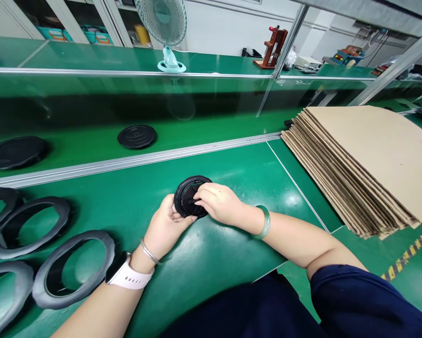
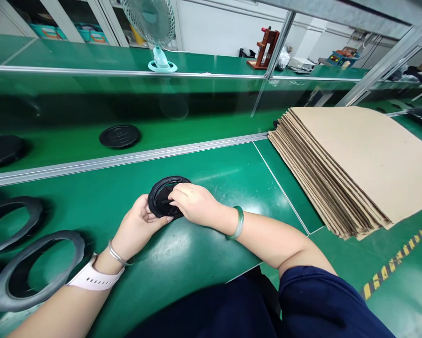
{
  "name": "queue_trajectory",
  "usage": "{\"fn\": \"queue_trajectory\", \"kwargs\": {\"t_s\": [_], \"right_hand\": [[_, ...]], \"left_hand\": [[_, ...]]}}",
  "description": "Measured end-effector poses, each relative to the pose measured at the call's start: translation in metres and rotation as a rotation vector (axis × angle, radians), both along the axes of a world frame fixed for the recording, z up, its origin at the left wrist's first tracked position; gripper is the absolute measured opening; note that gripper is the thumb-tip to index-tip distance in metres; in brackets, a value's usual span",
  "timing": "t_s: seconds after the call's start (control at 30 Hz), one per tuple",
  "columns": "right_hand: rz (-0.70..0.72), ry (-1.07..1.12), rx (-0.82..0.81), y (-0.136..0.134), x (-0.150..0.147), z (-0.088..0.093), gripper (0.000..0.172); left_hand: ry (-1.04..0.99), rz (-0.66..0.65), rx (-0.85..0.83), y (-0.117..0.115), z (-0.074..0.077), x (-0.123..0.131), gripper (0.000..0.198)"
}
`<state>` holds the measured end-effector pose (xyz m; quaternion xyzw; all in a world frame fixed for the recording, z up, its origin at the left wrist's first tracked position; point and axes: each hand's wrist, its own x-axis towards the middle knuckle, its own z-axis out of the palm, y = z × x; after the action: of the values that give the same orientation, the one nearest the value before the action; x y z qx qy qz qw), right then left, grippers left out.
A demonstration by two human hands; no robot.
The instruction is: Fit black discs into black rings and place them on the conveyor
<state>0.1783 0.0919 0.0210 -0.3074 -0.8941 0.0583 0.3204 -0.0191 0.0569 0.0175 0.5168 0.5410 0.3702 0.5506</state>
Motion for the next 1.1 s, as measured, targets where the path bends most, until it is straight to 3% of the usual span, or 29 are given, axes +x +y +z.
{"fn": "queue_trajectory", "kwargs": {"t_s": [0.33,0.6,0.7,0.8,0.93,1.03,1.1], "right_hand": [[-0.075,-0.065,0.078,-0.008,-0.003,0.001,0.03],[-0.153,-0.275,0.017,-0.008,-0.01,-0.002,0.034],[-0.131,-0.205,0.006,-0.008,-0.009,0.0,0.033],[-0.115,0.032,0.004,-0.007,-0.005,0.003,0.033],[-0.306,0.312,-0.204,0.0,-0.001,0.004,0.043],[-0.309,0.385,-0.469,0.006,-0.002,-0.001,0.032],[-0.304,0.443,-0.54,0.009,-0.005,-0.003,0.021]], "left_hand": [[0.016,-0.021,-0.002,0.0,0.001,0.0,0.063],[-0.008,-0.008,-0.01,0.0,-0.003,0.0,0.063],[-0.009,0.0,-0.004,0.001,-0.004,-0.001,0.063],[-0.037,0.02,-0.012,0.002,-0.003,-0.001,0.061],[-0.069,0.02,-0.016,0.002,-0.003,0.0,0.062],[-0.035,0.004,0.007,0.002,-0.006,0.0,0.062],[-0.001,-0.009,0.023,0.002,-0.008,0.0,0.064]]}}
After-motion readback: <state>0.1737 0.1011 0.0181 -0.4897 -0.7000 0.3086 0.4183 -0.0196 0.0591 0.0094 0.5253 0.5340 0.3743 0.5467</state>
